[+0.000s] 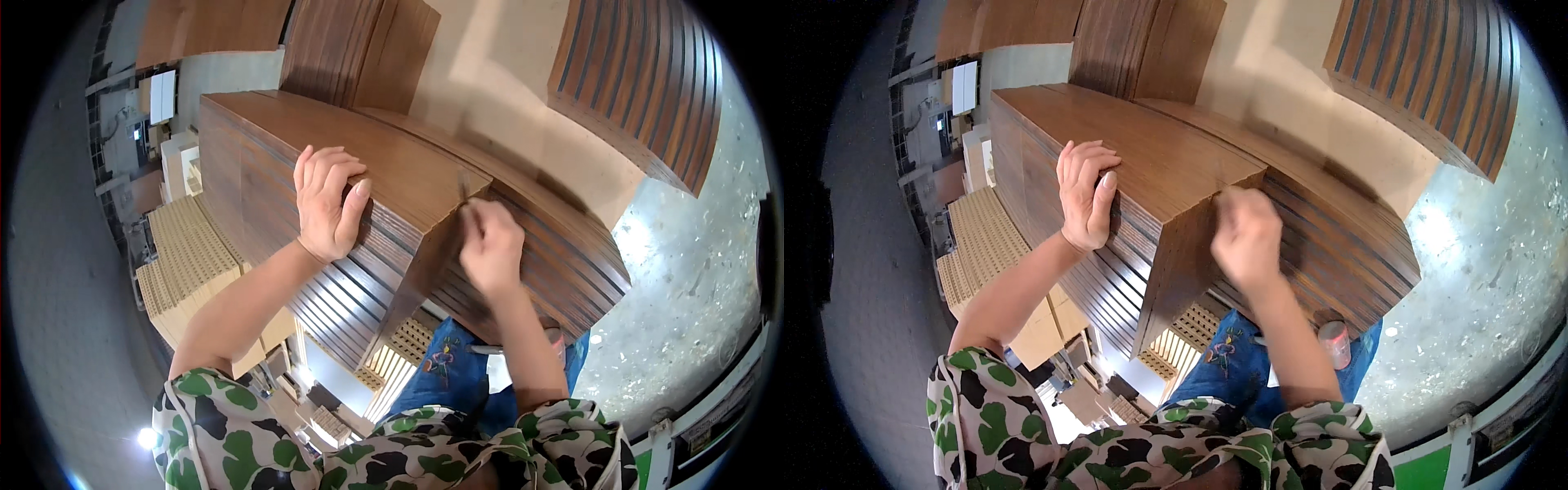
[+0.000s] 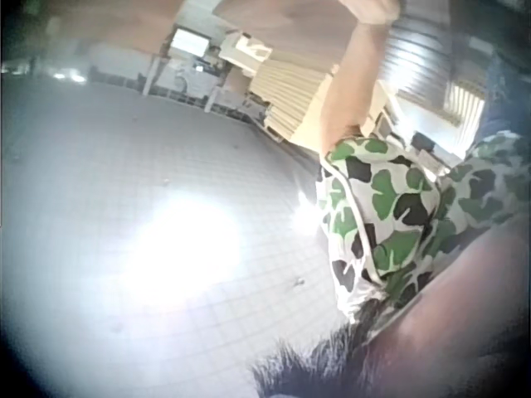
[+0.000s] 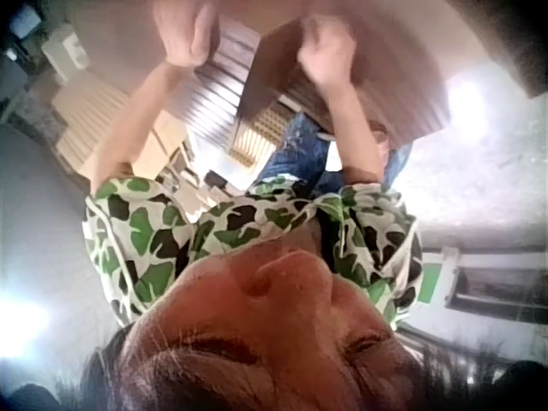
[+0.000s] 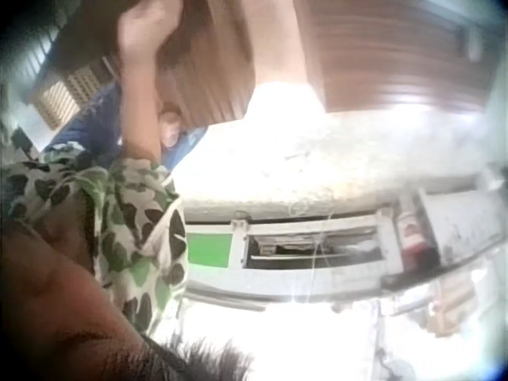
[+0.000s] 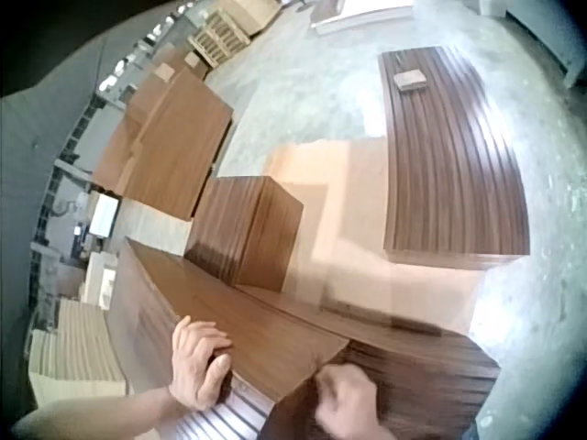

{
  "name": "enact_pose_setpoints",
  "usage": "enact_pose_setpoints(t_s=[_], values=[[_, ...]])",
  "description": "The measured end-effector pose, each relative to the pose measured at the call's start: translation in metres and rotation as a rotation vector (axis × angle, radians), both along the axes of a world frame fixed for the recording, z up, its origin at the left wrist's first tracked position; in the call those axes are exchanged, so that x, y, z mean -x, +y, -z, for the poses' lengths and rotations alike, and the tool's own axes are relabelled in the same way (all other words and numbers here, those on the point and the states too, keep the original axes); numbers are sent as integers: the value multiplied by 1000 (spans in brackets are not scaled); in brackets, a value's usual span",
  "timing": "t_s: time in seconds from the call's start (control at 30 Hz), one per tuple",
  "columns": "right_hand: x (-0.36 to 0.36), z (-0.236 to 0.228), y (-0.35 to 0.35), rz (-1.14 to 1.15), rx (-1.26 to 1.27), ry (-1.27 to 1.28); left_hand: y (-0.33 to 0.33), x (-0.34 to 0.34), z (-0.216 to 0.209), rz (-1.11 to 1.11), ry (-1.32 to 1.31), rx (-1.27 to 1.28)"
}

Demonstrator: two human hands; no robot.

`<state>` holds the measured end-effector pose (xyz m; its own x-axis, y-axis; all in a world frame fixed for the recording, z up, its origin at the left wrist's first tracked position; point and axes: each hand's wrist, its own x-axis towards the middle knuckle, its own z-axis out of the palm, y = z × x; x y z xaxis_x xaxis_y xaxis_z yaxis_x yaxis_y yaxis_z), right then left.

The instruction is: The person scrapes the edges and seams of a wooden structure with a hand tool and wipes the surfaces with a cloth.

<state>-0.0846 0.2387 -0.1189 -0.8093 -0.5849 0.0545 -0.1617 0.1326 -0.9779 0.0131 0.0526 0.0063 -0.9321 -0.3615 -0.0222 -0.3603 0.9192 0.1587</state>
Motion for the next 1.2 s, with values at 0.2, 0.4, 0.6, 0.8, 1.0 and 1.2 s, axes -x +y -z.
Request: enact_pose_setpoints(t_s=[0.2, 0.4, 0.6, 0.8, 1.0, 1.2], values=[[17, 7, 2, 63, -90, -315, 1, 9, 2, 16, 29, 1], [15, -76, 12, -229, 315, -255, -4, -2, -5, 4, -3, 27], [17, 29, -1, -35, -127, 39, 2, 16, 7, 38, 44, -2], [12, -49, 15, -286, 497, -257, -5, -4, -4, 11, 30, 17], [32, 139, -6, -155, -341, -154, -3, 6, 4, 26, 30, -2], [32, 152, -10, -280, -347, 19, -1, 9, 4, 35, 1, 5]])
